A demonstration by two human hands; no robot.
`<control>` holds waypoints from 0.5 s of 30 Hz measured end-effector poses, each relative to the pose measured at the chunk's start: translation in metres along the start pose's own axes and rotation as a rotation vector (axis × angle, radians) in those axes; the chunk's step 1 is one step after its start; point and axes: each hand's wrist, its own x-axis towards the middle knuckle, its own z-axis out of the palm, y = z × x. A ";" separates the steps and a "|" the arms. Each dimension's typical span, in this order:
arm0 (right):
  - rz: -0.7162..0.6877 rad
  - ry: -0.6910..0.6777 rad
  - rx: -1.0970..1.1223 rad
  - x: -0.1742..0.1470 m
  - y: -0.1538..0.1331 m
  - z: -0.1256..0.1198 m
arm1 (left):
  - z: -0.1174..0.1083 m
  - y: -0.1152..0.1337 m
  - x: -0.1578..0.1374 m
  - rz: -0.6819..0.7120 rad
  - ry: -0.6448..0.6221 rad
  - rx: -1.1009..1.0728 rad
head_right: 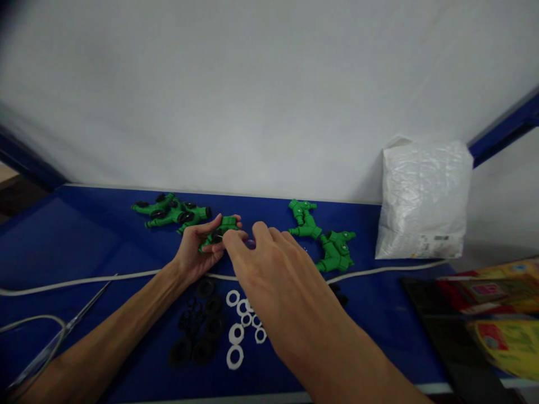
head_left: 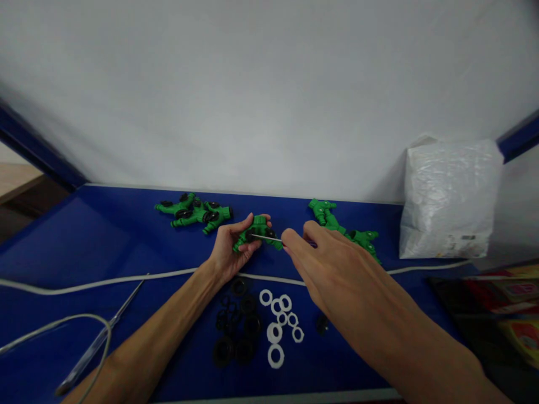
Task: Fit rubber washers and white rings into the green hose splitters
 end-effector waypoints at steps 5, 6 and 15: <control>-0.039 -0.002 0.003 0.003 -0.001 -0.004 | 0.001 -0.001 -0.004 0.008 0.034 0.086; -0.049 0.001 0.002 0.003 -0.002 -0.005 | 0.002 -0.001 -0.005 0.008 0.042 0.103; -0.109 0.068 -0.103 0.004 -0.011 -0.013 | -0.010 -0.008 0.001 0.106 0.025 0.240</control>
